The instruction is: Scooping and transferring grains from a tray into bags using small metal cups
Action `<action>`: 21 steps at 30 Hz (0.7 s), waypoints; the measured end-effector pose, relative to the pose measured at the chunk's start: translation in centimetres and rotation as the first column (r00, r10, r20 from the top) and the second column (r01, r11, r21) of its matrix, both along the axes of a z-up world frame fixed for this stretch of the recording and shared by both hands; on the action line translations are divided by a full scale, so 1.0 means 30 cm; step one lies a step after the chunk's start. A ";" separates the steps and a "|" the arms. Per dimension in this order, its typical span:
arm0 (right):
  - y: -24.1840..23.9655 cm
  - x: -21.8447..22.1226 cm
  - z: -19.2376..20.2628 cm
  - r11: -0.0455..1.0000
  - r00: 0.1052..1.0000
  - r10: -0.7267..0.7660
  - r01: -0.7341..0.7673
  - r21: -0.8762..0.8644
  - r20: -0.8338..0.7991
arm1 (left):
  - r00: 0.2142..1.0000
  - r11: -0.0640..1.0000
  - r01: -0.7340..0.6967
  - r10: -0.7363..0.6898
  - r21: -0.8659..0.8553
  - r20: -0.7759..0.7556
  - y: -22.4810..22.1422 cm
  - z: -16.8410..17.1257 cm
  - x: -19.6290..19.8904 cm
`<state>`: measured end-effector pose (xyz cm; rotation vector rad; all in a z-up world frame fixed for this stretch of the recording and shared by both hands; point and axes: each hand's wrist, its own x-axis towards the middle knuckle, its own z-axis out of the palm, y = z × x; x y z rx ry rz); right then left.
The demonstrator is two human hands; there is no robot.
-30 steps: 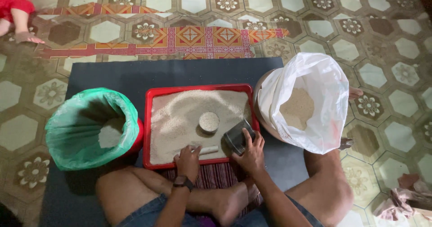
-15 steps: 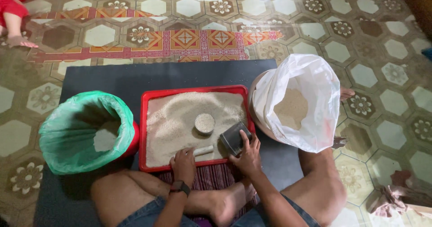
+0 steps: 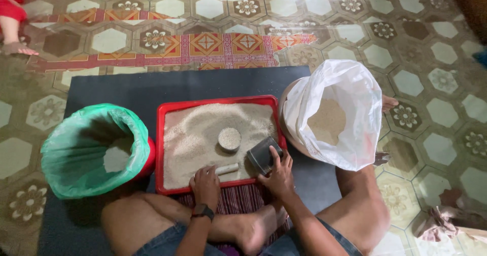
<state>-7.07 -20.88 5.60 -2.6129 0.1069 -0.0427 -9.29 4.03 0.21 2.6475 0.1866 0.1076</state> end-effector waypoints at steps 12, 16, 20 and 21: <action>-0.073 0.017 -0.012 0.973 0.903 -0.133 0.039 0.229 0.409 | 0.998 0.998 -0.016 0.012 0.060 0.066 0.033 -0.121 0.001; -0.151 0.030 -0.135 0.942 0.875 -0.320 0.252 0.222 0.364 | 0.998 0.999 -0.027 0.026 0.032 0.059 0.031 -0.096 0.001; -0.206 0.048 -0.273 0.809 0.836 -0.542 0.491 0.322 0.085 | 0.997 0.998 -0.042 0.040 0.039 0.060 0.029 -0.086 0.003; -0.231 0.053 -0.299 0.810 0.837 -0.541 0.492 0.321 0.083 | 0.998 0.998 -0.042 0.040 0.039 0.057 0.028 -0.081 0.004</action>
